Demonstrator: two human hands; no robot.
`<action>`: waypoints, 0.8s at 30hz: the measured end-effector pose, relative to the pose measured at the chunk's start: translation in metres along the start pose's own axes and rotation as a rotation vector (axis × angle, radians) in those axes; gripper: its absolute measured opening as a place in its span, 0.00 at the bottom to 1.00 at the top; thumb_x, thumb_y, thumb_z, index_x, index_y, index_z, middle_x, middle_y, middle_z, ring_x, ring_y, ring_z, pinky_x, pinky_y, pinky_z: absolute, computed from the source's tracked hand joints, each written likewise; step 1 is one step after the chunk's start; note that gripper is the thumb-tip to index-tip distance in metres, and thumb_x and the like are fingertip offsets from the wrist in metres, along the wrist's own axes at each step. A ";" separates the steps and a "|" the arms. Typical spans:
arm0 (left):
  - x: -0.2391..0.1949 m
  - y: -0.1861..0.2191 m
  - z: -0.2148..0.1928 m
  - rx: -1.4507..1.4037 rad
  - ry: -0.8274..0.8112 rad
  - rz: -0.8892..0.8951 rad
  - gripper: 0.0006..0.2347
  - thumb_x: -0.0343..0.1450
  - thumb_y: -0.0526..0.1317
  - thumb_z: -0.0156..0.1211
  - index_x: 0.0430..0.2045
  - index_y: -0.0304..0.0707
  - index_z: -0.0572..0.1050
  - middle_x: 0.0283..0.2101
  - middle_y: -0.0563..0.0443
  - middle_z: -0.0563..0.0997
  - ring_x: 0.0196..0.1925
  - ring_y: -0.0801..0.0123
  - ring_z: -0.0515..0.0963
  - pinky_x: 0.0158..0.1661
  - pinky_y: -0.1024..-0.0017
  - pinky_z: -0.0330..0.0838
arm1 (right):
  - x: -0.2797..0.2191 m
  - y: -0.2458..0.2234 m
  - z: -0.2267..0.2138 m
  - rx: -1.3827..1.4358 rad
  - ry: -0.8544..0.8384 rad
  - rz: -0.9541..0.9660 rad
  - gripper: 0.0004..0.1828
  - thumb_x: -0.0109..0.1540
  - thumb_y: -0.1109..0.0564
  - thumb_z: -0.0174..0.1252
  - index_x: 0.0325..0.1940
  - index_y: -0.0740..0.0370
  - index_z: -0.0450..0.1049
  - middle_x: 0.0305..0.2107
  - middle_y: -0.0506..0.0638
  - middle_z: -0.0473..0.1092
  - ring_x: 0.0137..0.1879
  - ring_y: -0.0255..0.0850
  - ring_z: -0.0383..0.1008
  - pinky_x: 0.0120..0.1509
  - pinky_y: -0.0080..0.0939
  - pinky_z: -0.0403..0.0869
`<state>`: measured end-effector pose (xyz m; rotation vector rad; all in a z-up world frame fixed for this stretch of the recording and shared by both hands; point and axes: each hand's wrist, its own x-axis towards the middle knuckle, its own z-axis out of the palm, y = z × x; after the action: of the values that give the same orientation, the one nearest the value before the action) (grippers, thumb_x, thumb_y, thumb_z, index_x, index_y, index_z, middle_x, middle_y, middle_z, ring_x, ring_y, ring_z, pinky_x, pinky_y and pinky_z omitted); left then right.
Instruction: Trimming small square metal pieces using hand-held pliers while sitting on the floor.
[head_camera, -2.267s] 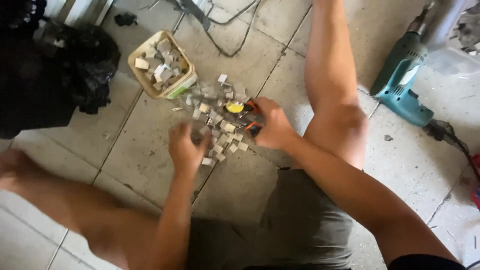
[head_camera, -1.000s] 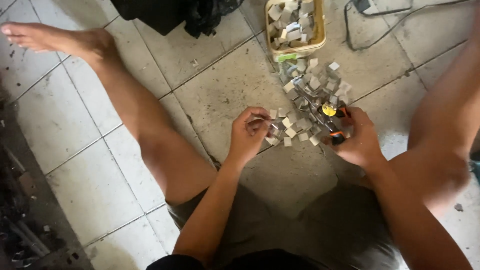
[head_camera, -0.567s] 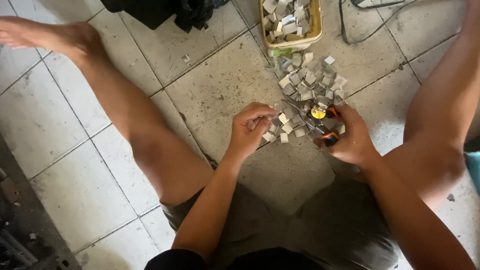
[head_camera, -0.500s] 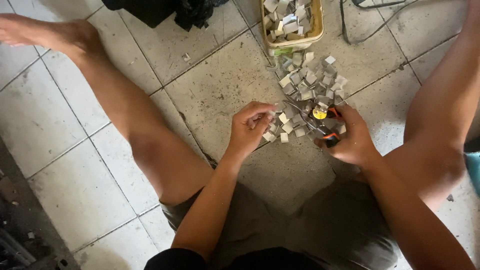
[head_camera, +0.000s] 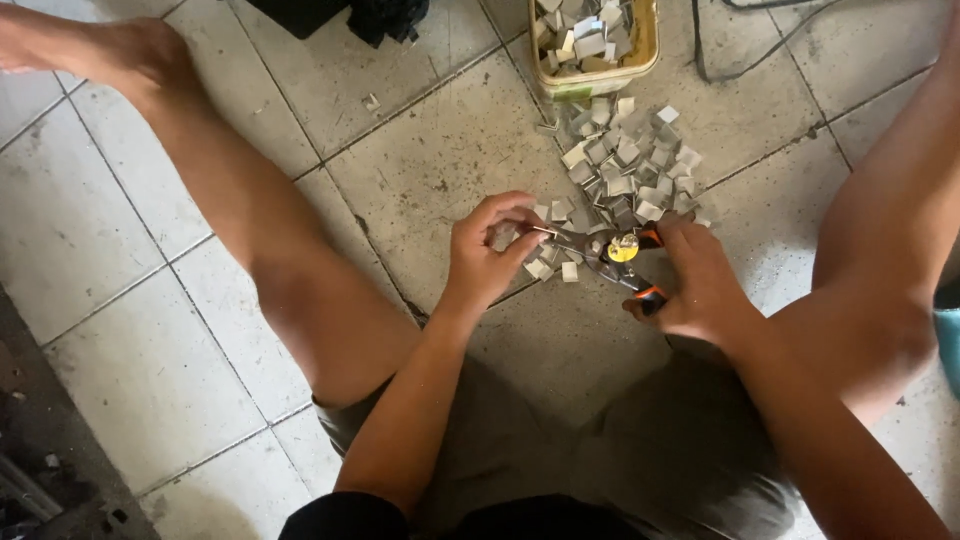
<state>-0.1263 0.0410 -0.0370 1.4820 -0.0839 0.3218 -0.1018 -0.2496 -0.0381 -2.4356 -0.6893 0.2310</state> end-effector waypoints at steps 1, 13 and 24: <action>0.000 0.003 0.000 0.001 0.000 -0.002 0.17 0.65 0.24 0.69 0.48 0.32 0.76 0.33 0.42 0.85 0.33 0.64 0.85 0.36 0.71 0.80 | 0.000 -0.004 -0.002 0.001 -0.001 0.001 0.54 0.34 0.43 0.74 0.61 0.68 0.68 0.45 0.69 0.69 0.54 0.67 0.71 0.60 0.62 0.68; -0.003 0.011 -0.006 -0.090 -0.060 -0.066 0.14 0.63 0.25 0.73 0.40 0.31 0.79 0.31 0.41 0.85 0.33 0.66 0.85 0.39 0.71 0.80 | -0.009 0.007 0.008 -0.136 -0.028 -0.001 0.41 0.38 0.47 0.66 0.54 0.61 0.67 0.38 0.56 0.66 0.46 0.56 0.72 0.52 0.56 0.70; 0.018 0.027 0.010 0.049 -0.062 -0.148 0.09 0.65 0.24 0.68 0.35 0.31 0.78 0.34 0.48 0.83 0.32 0.72 0.81 0.38 0.79 0.76 | -0.011 0.004 -0.032 0.143 0.405 0.056 0.29 0.48 0.72 0.63 0.55 0.75 0.72 0.42 0.63 0.73 0.44 0.53 0.73 0.51 0.47 0.71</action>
<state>-0.1145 0.0352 -0.0056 1.5377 -0.0159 0.1584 -0.0997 -0.2743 -0.0144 -2.2677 -0.4089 -0.1831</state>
